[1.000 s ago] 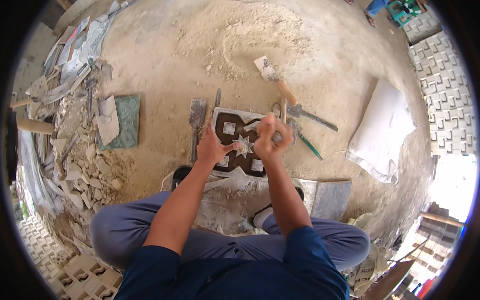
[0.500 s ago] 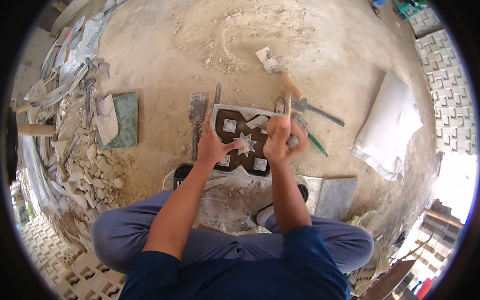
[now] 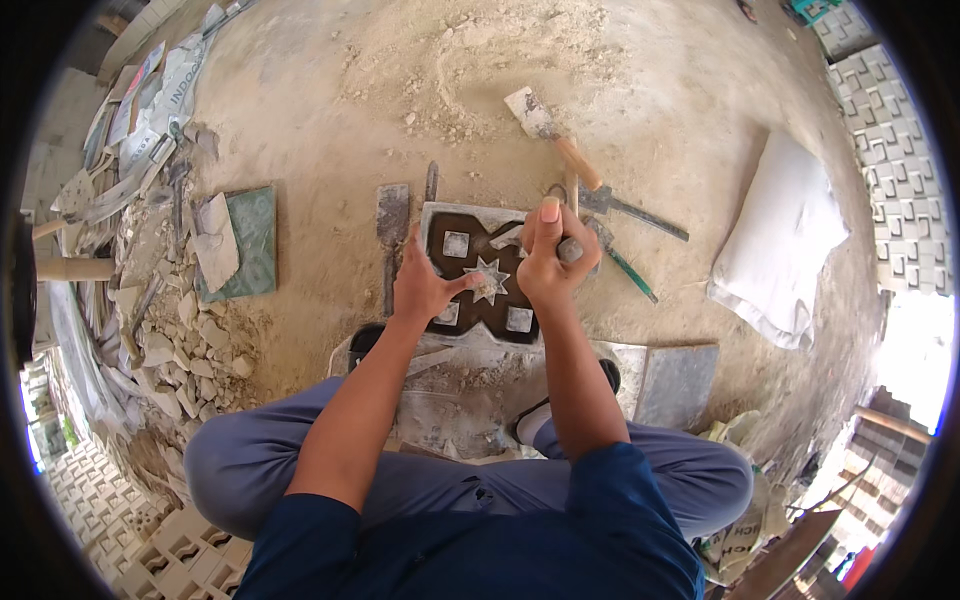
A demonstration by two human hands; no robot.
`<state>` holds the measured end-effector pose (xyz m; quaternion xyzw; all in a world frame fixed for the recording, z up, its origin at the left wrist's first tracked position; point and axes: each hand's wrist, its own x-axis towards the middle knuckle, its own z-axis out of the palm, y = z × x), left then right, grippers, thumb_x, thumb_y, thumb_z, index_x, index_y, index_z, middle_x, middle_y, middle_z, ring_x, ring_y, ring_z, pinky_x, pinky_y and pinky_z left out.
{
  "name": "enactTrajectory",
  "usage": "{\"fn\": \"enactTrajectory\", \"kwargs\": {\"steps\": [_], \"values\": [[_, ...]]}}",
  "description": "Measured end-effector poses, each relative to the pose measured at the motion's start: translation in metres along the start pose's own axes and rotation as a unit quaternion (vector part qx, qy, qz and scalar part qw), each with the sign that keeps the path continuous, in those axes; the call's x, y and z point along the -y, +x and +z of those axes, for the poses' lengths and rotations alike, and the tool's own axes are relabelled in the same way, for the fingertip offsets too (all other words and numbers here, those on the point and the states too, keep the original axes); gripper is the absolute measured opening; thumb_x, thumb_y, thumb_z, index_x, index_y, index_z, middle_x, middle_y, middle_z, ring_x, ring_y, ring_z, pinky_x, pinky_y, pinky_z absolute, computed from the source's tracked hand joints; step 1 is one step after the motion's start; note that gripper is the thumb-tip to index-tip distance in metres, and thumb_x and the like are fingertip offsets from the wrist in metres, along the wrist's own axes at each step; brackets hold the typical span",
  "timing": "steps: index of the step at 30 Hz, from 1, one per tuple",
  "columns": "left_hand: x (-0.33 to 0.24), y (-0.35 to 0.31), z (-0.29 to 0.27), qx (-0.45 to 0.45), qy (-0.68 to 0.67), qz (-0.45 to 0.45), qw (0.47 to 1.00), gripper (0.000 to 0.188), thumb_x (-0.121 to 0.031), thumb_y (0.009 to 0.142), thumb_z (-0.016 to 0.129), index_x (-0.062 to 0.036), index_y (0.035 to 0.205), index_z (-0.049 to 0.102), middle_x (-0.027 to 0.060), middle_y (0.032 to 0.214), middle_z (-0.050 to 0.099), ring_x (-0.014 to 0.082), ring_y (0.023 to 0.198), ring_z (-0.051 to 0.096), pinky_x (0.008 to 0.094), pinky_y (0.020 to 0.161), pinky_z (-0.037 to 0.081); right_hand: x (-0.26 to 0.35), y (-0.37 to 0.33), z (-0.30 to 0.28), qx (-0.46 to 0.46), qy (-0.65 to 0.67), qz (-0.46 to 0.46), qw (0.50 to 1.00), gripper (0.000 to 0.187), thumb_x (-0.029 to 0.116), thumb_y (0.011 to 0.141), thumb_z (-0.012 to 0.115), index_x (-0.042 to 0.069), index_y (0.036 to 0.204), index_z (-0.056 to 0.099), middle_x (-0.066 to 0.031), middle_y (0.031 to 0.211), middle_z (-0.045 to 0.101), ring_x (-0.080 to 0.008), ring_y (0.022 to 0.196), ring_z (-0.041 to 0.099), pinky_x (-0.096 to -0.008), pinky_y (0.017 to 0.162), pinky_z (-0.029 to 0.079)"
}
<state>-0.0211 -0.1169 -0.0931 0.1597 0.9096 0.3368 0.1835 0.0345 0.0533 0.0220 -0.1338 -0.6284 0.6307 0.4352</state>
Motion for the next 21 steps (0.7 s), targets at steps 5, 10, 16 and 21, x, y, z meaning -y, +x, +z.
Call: {"fn": "enactTrajectory", "kwargs": {"steps": [5, 10, 16, 21], "values": [[0.002, -0.002, 0.004, -0.008, 0.008, 0.005, 1.000, 0.140, -0.077, 0.057, 0.080, -0.0006, 0.155, 0.016, 0.0304, 0.143, 0.044, 0.0460, 0.126, 0.053, 0.0539, 0.096, 0.051, -0.002, 0.008, -0.003, 0.068, -0.065, 0.035, 0.995, 0.048, 0.022, 0.105, 0.053, 0.002, 0.062, 0.047, 0.0019, 0.054, 0.045, -0.0047, 0.050, 0.038, -0.0258, 0.046, 0.027], [-0.009, 0.000, -0.003, 0.033, -0.004, -0.034, 0.999, 0.139, -0.075, 0.057, 0.082, 0.0012, 0.154, 0.017, 0.0279, 0.150, 0.040, 0.0428, 0.134, 0.047, 0.0501, 0.106, 0.045, -0.013, 0.011, -0.006, 0.095, -0.110, 0.047, 0.988, 0.050, 0.023, 0.106, 0.053, 0.003, 0.060, 0.045, 0.0012, 0.054, 0.044, -0.0050, 0.050, 0.037, -0.0261, 0.044, 0.026], [-0.015, 0.001, -0.007, 0.041, -0.008, -0.038, 0.998, 0.138, -0.074, 0.057, 0.082, 0.0012, 0.154, 0.018, 0.0292, 0.150, 0.038, 0.0435, 0.134, 0.047, 0.0501, 0.106, 0.045, -0.015, 0.014, -0.006, 0.120, -0.149, 0.044, 0.981, 0.050, 0.022, 0.105, 0.052, 0.003, 0.060, 0.045, 0.0012, 0.054, 0.046, -0.0057, 0.049, 0.037, -0.0269, 0.045, 0.029], [0.004, 0.002, 0.007, -0.014, -0.007, 0.012, 1.000, 0.141, -0.074, 0.056, 0.083, -0.0052, 0.157, 0.013, 0.0296, 0.145, 0.044, 0.0455, 0.125, 0.055, 0.0541, 0.097, 0.051, 0.010, 0.003, -0.009, 0.065, -0.015, -0.011, 0.998, 0.048, 0.023, 0.104, 0.055, 0.001, 0.062, 0.047, 0.0018, 0.053, 0.046, -0.0067, 0.050, 0.039, -0.0264, 0.047, 0.030]]}}
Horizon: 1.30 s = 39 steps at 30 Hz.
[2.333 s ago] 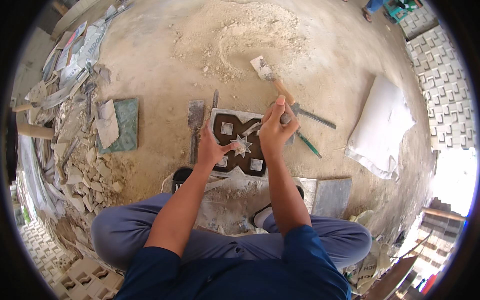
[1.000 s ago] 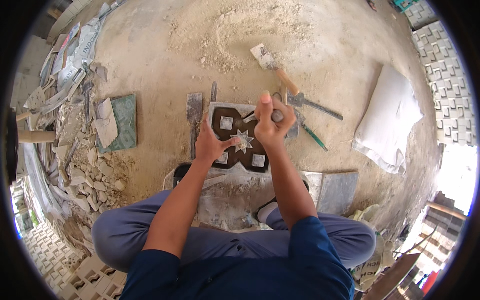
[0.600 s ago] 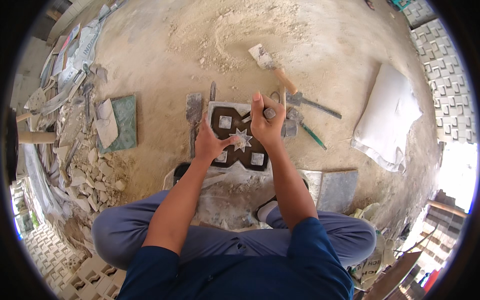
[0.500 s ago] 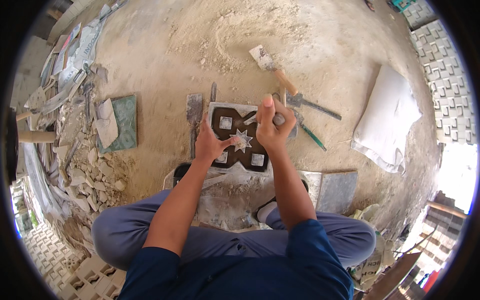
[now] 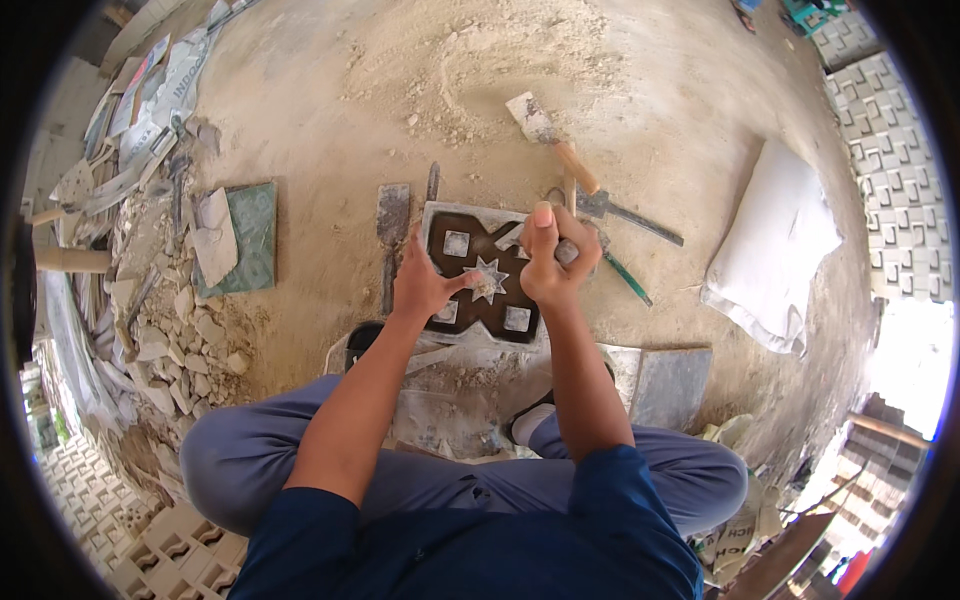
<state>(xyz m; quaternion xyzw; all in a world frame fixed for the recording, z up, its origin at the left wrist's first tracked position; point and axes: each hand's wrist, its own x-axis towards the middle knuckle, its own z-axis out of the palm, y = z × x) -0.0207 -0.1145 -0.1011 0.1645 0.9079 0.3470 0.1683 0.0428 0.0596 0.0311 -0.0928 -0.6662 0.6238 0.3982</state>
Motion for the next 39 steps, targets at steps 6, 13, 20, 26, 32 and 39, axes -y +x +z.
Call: {"fn": "enactTrajectory", "kwargs": {"steps": [6, 13, 20, 26, 32, 39], "values": [[-0.006, -0.001, -0.005, 0.017, 0.011, -0.014, 1.000, 0.141, -0.075, 0.056, 0.081, -0.0029, 0.156, 0.014, 0.0296, 0.145, 0.044, 0.0458, 0.125, 0.054, 0.0546, 0.096, 0.051, 0.002, 0.003, 0.000, 0.014, -0.048, 0.044, 0.998, 0.049, 0.023, 0.104, 0.055, 0.002, 0.060, 0.047, 0.0013, 0.053, 0.046, -0.0044, 0.051, 0.040, -0.0256, 0.046, 0.029], [-0.005, 0.000, 0.001, 0.005, 0.014, 0.003, 1.000, 0.140, -0.076, 0.056, 0.081, -0.0013, 0.155, 0.016, 0.0302, 0.141, 0.046, 0.0465, 0.124, 0.055, 0.0530, 0.094, 0.053, -0.010, 0.008, 0.005, 0.003, -0.067, 0.058, 0.996, 0.049, 0.023, 0.105, 0.053, 0.003, 0.060, 0.046, 0.0022, 0.054, 0.046, -0.0042, 0.051, 0.038, -0.0249, 0.045, 0.028], [-0.004, -0.004, -0.003, 0.013, 0.006, -0.012, 1.000, 0.140, -0.075, 0.057, 0.081, -0.0022, 0.156, 0.013, 0.0311, 0.143, 0.045, 0.0467, 0.125, 0.054, 0.0537, 0.096, 0.052, 0.010, 0.004, 0.010, 0.028, -0.055, -0.013, 0.998, 0.044, 0.018, 0.107, 0.051, 0.004, 0.066, 0.045, 0.0014, 0.056, 0.045, -0.0054, 0.052, 0.039, -0.0262, 0.046, 0.027], [0.003, 0.001, 0.001, -0.027, 0.013, 0.017, 0.999, 0.139, -0.073, 0.057, 0.082, -0.0021, 0.156, 0.014, 0.0308, 0.142, 0.045, 0.0470, 0.124, 0.054, 0.0536, 0.096, 0.051, 0.006, 0.008, 0.012, 0.047, -0.112, 0.017, 0.992, 0.044, 0.018, 0.105, 0.052, 0.002, 0.064, 0.046, 0.0002, 0.054, 0.044, -0.0065, 0.051, 0.036, -0.0275, 0.047, 0.028], [-0.008, 0.001, -0.005, -0.018, 0.013, 0.012, 1.000, 0.138, -0.073, 0.058, 0.082, -0.0017, 0.156, 0.015, 0.0309, 0.142, 0.046, 0.0470, 0.124, 0.054, 0.0533, 0.096, 0.051, -0.004, 0.013, 0.014, 0.034, -0.129, 0.095, 0.986, 0.043, 0.016, 0.102, 0.055, 0.001, 0.062, 0.051, 0.0008, 0.052, 0.048, -0.0059, 0.049, 0.041, -0.0272, 0.046, 0.031], [-0.011, -0.003, -0.005, 0.033, -0.021, -0.021, 0.999, 0.139, -0.072, 0.056, 0.084, 0.0012, 0.154, 0.018, 0.0292, 0.148, 0.041, 0.0445, 0.132, 0.048, 0.0514, 0.104, 0.046, -0.005, 0.009, 0.009, 0.062, -0.130, 0.087, 0.986, 0.043, 0.018, 0.103, 0.056, 0.001, 0.064, 0.052, 0.0019, 0.053, 0.048, -0.0046, 0.051, 0.041, -0.0258, 0.047, 0.030]]}}
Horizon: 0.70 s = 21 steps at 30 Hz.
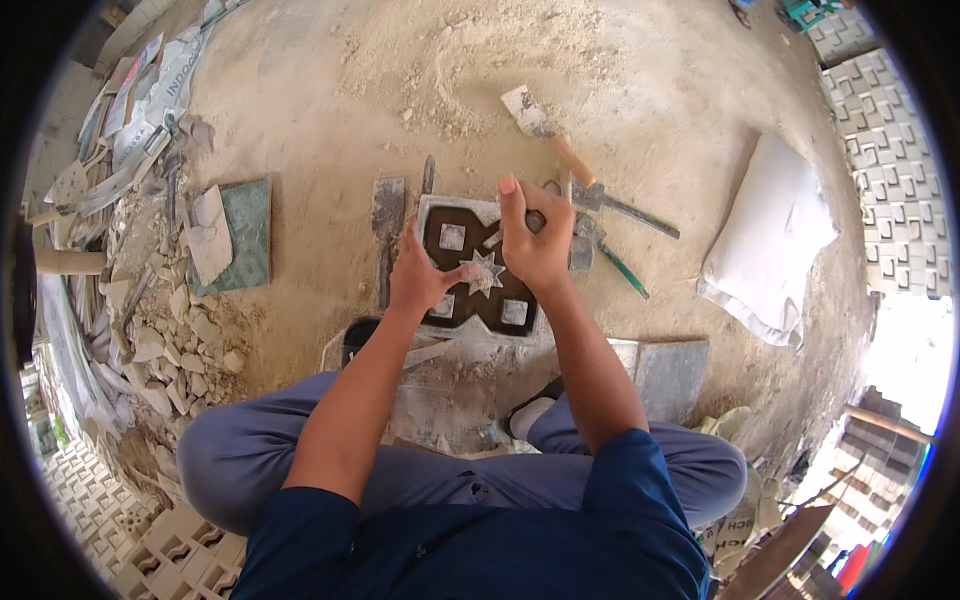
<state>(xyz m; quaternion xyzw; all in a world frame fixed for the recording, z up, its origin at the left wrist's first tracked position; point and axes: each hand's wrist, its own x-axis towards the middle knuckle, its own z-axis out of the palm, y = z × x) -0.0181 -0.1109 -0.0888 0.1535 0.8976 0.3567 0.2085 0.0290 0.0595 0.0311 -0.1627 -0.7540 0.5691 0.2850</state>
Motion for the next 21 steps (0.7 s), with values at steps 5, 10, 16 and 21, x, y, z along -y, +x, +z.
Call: {"fn": "enactTrajectory", "kwargs": {"steps": [5, 10, 16, 21], "values": [[0.003, 0.000, 0.000, 0.006, -0.013, -0.003, 1.000, 0.140, -0.071, 0.056, 0.085, 0.0008, 0.154, 0.017, 0.0293, 0.148, 0.041, 0.0451, 0.131, 0.049, 0.0514, 0.104, 0.046, 0.015, -0.007, -0.005, -0.016, 0.034, -0.033, 0.999, 0.044, 0.020, 0.103, 0.056, 0.001, 0.064, 0.052, 0.0028, 0.052, 0.045, -0.0047, 0.050, 0.040, -0.0259, 0.047, 0.029], [-0.001, 0.000, -0.002, 0.006, -0.014, -0.010, 1.000, 0.140, -0.072, 0.056, 0.084, 0.0004, 0.155, 0.016, 0.0294, 0.148, 0.041, 0.0446, 0.132, 0.048, 0.0513, 0.105, 0.046, 0.021, -0.006, -0.015, -0.015, 0.100, -0.042, 0.994, 0.045, 0.019, 0.103, 0.057, 0.001, 0.062, 0.050, 0.0030, 0.052, 0.046, -0.0047, 0.050, 0.039, -0.0272, 0.046, 0.030], [0.010, 0.003, 0.006, -0.049, 0.017, 0.037, 0.998, 0.139, -0.073, 0.057, 0.082, -0.0016, 0.155, 0.015, 0.0317, 0.140, 0.046, 0.0474, 0.123, 0.055, 0.0526, 0.095, 0.052, 0.019, -0.008, -0.011, -0.011, -0.003, -0.001, 1.000, 0.047, 0.014, 0.102, 0.057, 0.001, 0.058, 0.047, 0.0023, 0.053, 0.047, -0.0038, 0.048, 0.037, -0.0262, 0.044, 0.027], [0.009, -0.001, 0.007, -0.036, 0.008, 0.041, 0.998, 0.138, -0.072, 0.058, 0.083, -0.0015, 0.155, 0.016, 0.0311, 0.140, 0.046, 0.0473, 0.122, 0.055, 0.0526, 0.095, 0.052, 0.011, -0.008, -0.006, -0.030, 0.020, 0.005, 0.999, 0.045, 0.015, 0.101, 0.060, 0.000, 0.060, 0.049, 0.0032, 0.053, 0.046, -0.0033, 0.051, 0.037, -0.0261, 0.046, 0.025]]}}
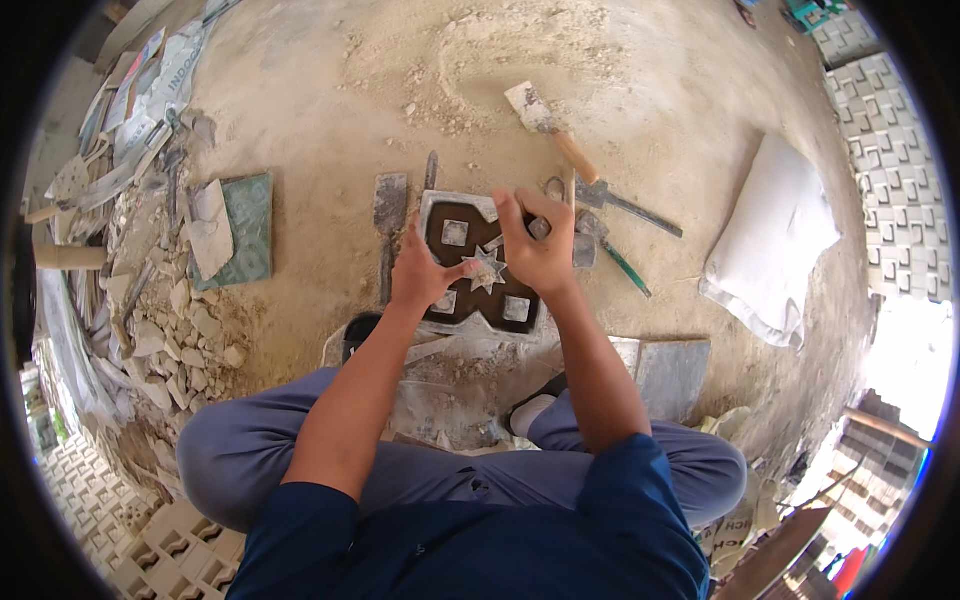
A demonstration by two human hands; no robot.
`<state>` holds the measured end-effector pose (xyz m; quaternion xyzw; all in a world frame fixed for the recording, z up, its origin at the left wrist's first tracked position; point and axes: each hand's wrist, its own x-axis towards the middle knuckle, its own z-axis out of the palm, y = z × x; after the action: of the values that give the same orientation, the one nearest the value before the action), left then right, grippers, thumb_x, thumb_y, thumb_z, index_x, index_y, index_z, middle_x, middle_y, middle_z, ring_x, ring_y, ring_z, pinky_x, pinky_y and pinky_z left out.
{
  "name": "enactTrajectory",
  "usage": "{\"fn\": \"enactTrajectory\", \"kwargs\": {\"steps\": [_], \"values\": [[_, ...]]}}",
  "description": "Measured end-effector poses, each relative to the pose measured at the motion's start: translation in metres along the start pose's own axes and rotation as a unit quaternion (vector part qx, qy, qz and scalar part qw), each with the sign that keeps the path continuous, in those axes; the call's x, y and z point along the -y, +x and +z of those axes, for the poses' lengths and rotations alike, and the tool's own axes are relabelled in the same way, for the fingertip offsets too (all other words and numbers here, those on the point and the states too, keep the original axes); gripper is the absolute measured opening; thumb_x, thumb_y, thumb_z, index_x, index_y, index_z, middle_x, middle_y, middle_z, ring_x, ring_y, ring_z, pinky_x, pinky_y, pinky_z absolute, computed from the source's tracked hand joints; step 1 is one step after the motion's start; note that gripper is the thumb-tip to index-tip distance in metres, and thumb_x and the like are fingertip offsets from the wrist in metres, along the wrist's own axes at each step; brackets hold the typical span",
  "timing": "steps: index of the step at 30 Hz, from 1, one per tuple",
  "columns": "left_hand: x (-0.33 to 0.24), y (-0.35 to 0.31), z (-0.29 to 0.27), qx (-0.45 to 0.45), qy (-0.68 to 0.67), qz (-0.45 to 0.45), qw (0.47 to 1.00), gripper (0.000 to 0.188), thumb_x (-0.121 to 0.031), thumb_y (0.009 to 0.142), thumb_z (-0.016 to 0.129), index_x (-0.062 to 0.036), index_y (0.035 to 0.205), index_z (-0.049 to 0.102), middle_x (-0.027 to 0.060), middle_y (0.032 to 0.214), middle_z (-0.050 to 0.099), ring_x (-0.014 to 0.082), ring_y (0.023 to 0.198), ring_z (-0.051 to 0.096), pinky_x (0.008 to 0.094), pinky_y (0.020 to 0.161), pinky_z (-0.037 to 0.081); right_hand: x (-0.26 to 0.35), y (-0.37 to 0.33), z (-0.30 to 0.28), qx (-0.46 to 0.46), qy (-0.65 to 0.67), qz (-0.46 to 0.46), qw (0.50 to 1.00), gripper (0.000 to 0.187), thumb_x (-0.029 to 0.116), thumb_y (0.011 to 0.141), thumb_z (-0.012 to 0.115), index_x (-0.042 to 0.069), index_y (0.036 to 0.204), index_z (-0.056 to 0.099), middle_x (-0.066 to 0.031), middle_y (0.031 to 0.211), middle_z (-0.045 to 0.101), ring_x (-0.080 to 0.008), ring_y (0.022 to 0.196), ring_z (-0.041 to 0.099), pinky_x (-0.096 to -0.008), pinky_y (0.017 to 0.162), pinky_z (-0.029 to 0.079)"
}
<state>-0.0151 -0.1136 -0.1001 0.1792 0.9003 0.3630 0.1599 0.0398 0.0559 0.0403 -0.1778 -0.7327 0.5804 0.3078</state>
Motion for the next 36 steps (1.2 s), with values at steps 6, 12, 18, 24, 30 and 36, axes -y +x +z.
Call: {"fn": "enactTrajectory", "kwargs": {"steps": [6, 12, 18, 24, 30, 36], "values": [[-0.003, 0.004, -0.001, 0.007, 0.003, -0.009, 1.000, 0.138, -0.074, 0.058, 0.081, 0.0004, 0.155, 0.016, 0.0317, 0.141, 0.046, 0.0484, 0.122, 0.055, 0.0538, 0.095, 0.052, -0.003, 0.005, 0.003, -0.030, 0.052, -0.016, 0.998, 0.043, 0.015, 0.101, 0.061, -0.001, 0.064, 0.046, 0.0054, 0.055, 0.037, -0.0041, 0.055, 0.031, -0.0276, 0.048, 0.023], [-0.001, 0.006, -0.003, -0.010, 0.027, -0.003, 1.000, 0.138, -0.073, 0.059, 0.082, 0.0003, 0.155, 0.015, 0.0320, 0.141, 0.046, 0.0471, 0.123, 0.055, 0.0523, 0.094, 0.053, 0.002, 0.002, -0.003, -0.002, 0.052, 0.017, 0.998, 0.039, 0.016, 0.102, 0.059, 0.002, 0.067, 0.051, 0.0061, 0.058, 0.041, -0.0030, 0.056, 0.034, -0.0251, 0.048, 0.026], [0.001, -0.001, -0.003, -0.002, 0.021, -0.008, 1.000, 0.137, -0.072, 0.059, 0.083, -0.0016, 0.156, 0.014, 0.0308, 0.142, 0.046, 0.0467, 0.122, 0.056, 0.0525, 0.094, 0.053, -0.006, 0.010, 0.007, 0.010, 0.045, 0.029, 0.999, 0.045, 0.022, 0.104, 0.057, 0.003, 0.064, 0.049, 0.0044, 0.056, 0.045, -0.0037, 0.052, 0.036, -0.0255, 0.047, 0.029], [-0.007, 0.004, -0.003, 0.008, 0.018, -0.016, 1.000, 0.137, -0.070, 0.060, 0.083, -0.0025, 0.156, 0.014, 0.0297, 0.143, 0.044, 0.0455, 0.123, 0.055, 0.0517, 0.095, 0.053, 0.004, -0.003, 0.000, 0.021, 0.052, -0.142, 0.988, 0.035, 0.026, 0.107, 0.049, 0.005, 0.081, 0.043, -0.0019, 0.068, 0.043, -0.0097, 0.061, 0.037, -0.0271, 0.054, 0.033], [-0.005, 0.004, -0.010, 0.033, -0.003, -0.055, 0.998, 0.140, -0.074, 0.055, 0.083, -0.0010, 0.155, 0.017, 0.0287, 0.149, 0.040, 0.0445, 0.133, 0.047, 0.0522, 0.104, 0.046, 0.019, -0.005, 0.008, 0.103, 0.089, -0.171, 0.976, 0.023, 0.023, 0.107, 0.045, 0.006, 0.093, 0.042, -0.0073, 0.081, 0.045, -0.0132, 0.071, 0.040, -0.0288, 0.065, 0.038], [-0.007, 0.003, -0.007, 0.010, -0.003, -0.016, 1.000, 0.137, -0.071, 0.058, 0.083, -0.0034, 0.155, 0.015, 0.0296, 0.138, 0.047, 0.0455, 0.122, 0.055, 0.0511, 0.094, 0.053, -0.014, -0.001, 0.024, 0.129, 0.026, -0.231, 0.964, 0.011, 0.006, 0.099, 0.057, 0.003, 0.098, 0.046, -0.0131, 0.081, 0.056, -0.0197, 0.069, 0.051, -0.0302, 0.066, 0.044]]}}
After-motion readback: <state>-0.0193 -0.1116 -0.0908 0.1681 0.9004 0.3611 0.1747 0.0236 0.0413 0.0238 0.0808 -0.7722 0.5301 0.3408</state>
